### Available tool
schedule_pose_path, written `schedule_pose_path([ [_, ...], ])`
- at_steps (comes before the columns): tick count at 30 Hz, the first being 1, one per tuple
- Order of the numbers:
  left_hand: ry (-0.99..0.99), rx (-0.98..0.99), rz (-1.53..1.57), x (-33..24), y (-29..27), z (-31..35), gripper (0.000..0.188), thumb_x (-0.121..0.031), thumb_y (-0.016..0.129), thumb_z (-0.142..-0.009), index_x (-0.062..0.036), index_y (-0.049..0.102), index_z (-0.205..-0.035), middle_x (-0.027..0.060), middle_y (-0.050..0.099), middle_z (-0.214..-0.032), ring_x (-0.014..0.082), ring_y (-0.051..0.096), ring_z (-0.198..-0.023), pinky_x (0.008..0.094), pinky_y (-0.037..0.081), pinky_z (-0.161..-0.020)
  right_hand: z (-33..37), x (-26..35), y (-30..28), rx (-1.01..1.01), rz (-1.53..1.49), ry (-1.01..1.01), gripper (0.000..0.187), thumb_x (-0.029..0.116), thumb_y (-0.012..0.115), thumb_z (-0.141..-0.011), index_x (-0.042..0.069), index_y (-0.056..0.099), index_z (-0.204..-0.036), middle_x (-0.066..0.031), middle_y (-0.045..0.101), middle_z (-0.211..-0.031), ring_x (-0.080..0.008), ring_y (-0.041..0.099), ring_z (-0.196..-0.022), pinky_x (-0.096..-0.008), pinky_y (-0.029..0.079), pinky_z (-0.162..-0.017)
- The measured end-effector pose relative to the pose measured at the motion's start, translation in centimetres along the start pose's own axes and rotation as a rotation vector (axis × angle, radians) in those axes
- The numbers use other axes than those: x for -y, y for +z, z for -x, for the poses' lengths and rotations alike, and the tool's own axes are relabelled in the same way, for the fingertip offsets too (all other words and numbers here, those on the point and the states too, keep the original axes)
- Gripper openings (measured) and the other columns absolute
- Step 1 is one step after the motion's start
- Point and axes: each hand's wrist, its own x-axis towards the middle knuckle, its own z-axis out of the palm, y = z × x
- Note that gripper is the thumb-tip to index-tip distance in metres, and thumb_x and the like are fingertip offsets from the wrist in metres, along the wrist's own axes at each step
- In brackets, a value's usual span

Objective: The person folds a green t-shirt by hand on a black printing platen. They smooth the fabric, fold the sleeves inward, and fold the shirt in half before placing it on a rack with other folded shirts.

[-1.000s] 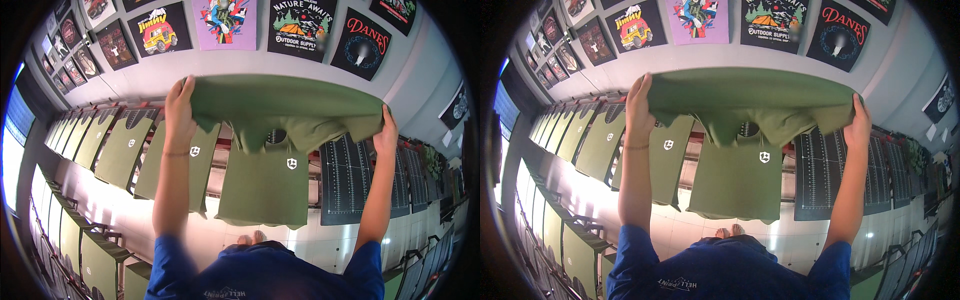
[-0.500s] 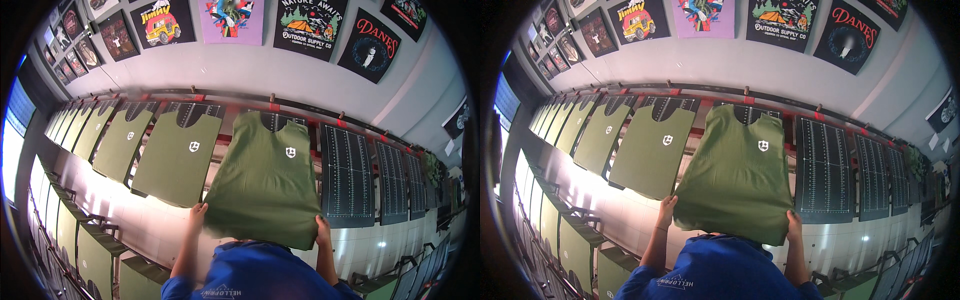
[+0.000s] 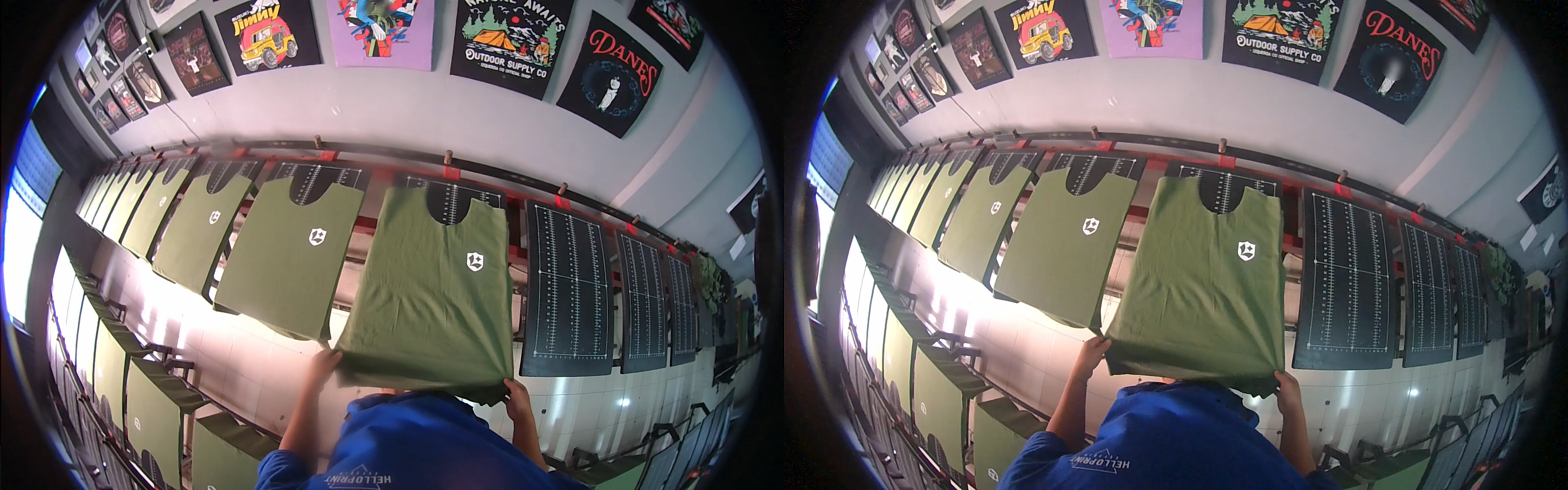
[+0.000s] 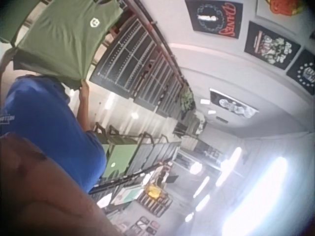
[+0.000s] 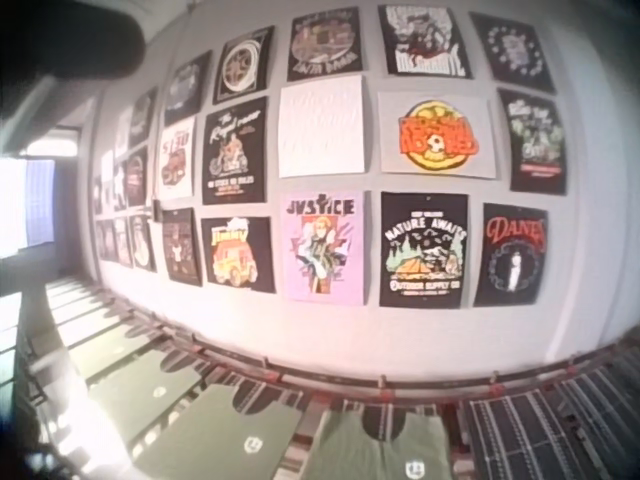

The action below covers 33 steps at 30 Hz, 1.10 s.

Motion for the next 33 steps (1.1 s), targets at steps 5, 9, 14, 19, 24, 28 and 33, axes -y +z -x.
schedule_pose_path([
  [5,0.053,0.044,0.193,-0.9,3.1,-5.4,0.047,-0.035,0.053,-0.095,0.003,0.051,-0.124,0.0125,0.063,-0.104,0.0183,0.06,-0.094,0.0308,0.047,-0.082,-6.5,1.2,4.3,-0.1,0.149,-0.45,0.049,0.036,0.056,-0.091,-0.001,0.052,-0.124,-0.0099,0.06,-0.115,-0.02,0.054,-0.11,-0.0324,0.04,-0.095],
  [9,-0.451,0.428,0.559,-1.9,2.1,-5.6,0.056,-0.038,0.053,-0.094,0.0053,0.045,-0.129,0.0189,0.061,-0.114,0.0225,0.06,-0.104,0.035,0.047,-0.089,-8.2,2.1,2.8,0.288,0.002,-0.229,0.06,0.042,0.054,-0.093,-0.006,0.048,-0.128,-0.0119,0.059,-0.118,-0.019,0.055,-0.11,-0.0305,0.039,-0.096],
  [14,-0.584,0.484,0.605,-0.2,-1.5,-1.7,0.045,-0.026,0.057,-0.093,0.0073,0.049,-0.123,0.0171,0.06,-0.116,0.0243,0.061,-0.104,0.0369,0.05,-0.089,-5.2,0.0,-1.0,0.233,0.226,-0.056,0.054,0.035,0.059,-0.091,-0.012,0.055,-0.117,-0.0131,0.062,-0.114,-0.02,0.059,-0.102,-0.0311,0.042,-0.093],
  [19,-0.057,0.233,0.553,-8.1,-1.0,-5.8,0.034,-0.019,0.059,-0.092,0.0018,0.053,-0.118,0.0116,0.062,-0.111,0.0218,0.062,-0.1,0.0355,0.053,-0.085,-1.8,10.8,4.3,0.036,0.032,-0.209,0.05,0.032,0.062,-0.089,-0.007,0.054,-0.12,-0.0131,0.063,-0.111,-0.0213,0.06,-0.099,-0.0329,0.044,-0.092],
  [24,0.339,0.369,1.1,-32.9,-5.4,-11.5,0.032,-0.021,0.067,-0.087,-0.0039,0.056,-0.112,0.0095,0.064,-0.106,0.0217,0.063,-0.095,0.0365,0.053,-0.083,-2.5,30.0,8.2,0.317,-0.521,-0.846,0.034,0.03,0.061,-0.091,0.0,0.058,-0.107,-0.0103,0.062,-0.105,-0.0236,0.058,-0.103,-0.0392,0.045,-0.092],
  [28,0.618,0.446,1.181,-38.7,-11.9,-10.8,0.031,-0.025,0.068,-0.085,-0.0018,0.061,-0.104,0.0103,0.065,-0.104,0.0221,0.064,-0.093,0.0366,0.053,-0.083,5.0,35.2,12.9,0.408,-0.596,-1.202,0.04,0.029,0.053,-0.095,-0.004,0.054,-0.119,-0.0134,0.06,-0.115,-0.0267,0.056,-0.109,-0.043,0.04,-0.099],
  [33,0.745,0.214,1.12,-38.1,-24.2,-7.7,0.022,-0.02,0.063,-0.09,-0.0031,0.062,-0.105,0.0079,0.067,-0.1,0.0174,0.063,-0.092,0.0322,0.052,-0.083,14.5,33.4,21.9,0.177,-0.334,-1.549,0.038,0.028,0.051,-0.096,-0.002,0.054,-0.119,-0.0151,0.061,-0.112,-0.023,0.059,-0.104,-0.038,0.045,-0.093],
])
